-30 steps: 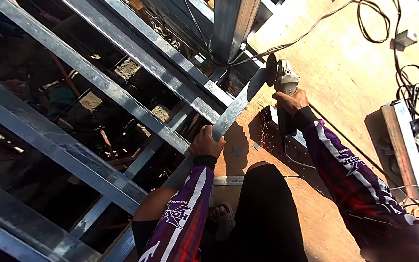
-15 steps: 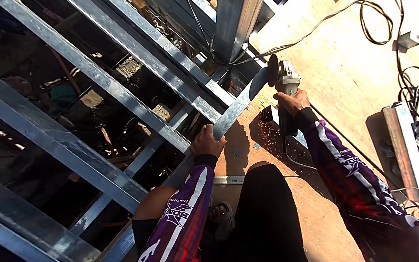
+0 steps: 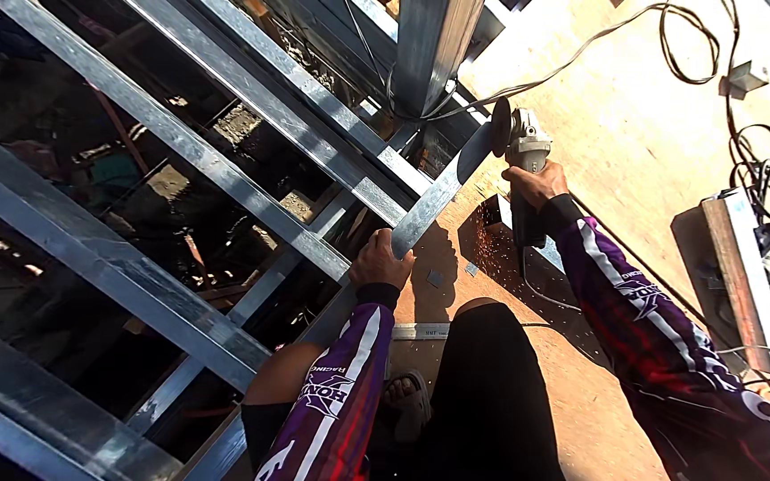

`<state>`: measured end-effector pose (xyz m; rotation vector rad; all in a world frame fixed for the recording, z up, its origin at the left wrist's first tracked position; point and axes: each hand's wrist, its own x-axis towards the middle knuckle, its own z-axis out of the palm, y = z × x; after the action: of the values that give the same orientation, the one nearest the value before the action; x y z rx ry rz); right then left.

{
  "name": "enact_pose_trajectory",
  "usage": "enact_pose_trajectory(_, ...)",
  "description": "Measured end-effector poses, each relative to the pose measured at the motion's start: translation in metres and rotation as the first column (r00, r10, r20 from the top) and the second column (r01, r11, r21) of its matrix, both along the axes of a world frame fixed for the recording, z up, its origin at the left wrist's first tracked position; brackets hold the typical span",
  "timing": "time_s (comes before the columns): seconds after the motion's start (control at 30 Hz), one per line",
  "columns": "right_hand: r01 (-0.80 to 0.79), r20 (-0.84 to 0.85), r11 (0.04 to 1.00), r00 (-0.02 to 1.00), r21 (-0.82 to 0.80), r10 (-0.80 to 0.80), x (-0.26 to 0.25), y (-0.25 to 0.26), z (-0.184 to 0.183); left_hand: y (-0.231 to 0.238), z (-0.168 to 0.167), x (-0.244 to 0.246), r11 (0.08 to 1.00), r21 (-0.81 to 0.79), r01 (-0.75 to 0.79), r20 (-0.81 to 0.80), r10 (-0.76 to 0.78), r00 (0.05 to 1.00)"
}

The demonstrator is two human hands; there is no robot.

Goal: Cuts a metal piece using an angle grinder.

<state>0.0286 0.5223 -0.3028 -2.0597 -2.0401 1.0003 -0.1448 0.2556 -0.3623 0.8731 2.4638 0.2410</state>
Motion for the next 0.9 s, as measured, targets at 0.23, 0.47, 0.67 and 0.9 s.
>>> enact_pose_trajectory(0.23,-0.005,0.002,1.0,1.0,0.003,0.005,-0.0016,-0.0003,0.0019,0.0006,0.0006,-0.0004,1.0,-0.019,0.0,0.003,0.0,1.0)
enact_pose_trajectory(0.47,0.006,0.018,1.0,1.0,-0.006,-0.005,-0.0036,0.003,-0.0001,0.0003,-0.0024,-0.0003,1.0,-0.014,0.004,-0.009,-0.004,1.0)
enact_pose_trajectory(0.67,0.012,0.03,1.0,0.999,-0.012,-0.011,-0.004,0.0036,0.0006,0.0002,-0.0031,-0.0001,1.0,-0.01,-0.003,-0.007,0.003,1.0)
enact_pose_trajectory(0.9,0.014,0.036,1.0,0.999,-0.01,-0.013,-0.0064,0.0028,0.0014,0.0003,-0.0044,-0.0001,1.0,-0.005,0.001,-0.014,-0.001,1.0)
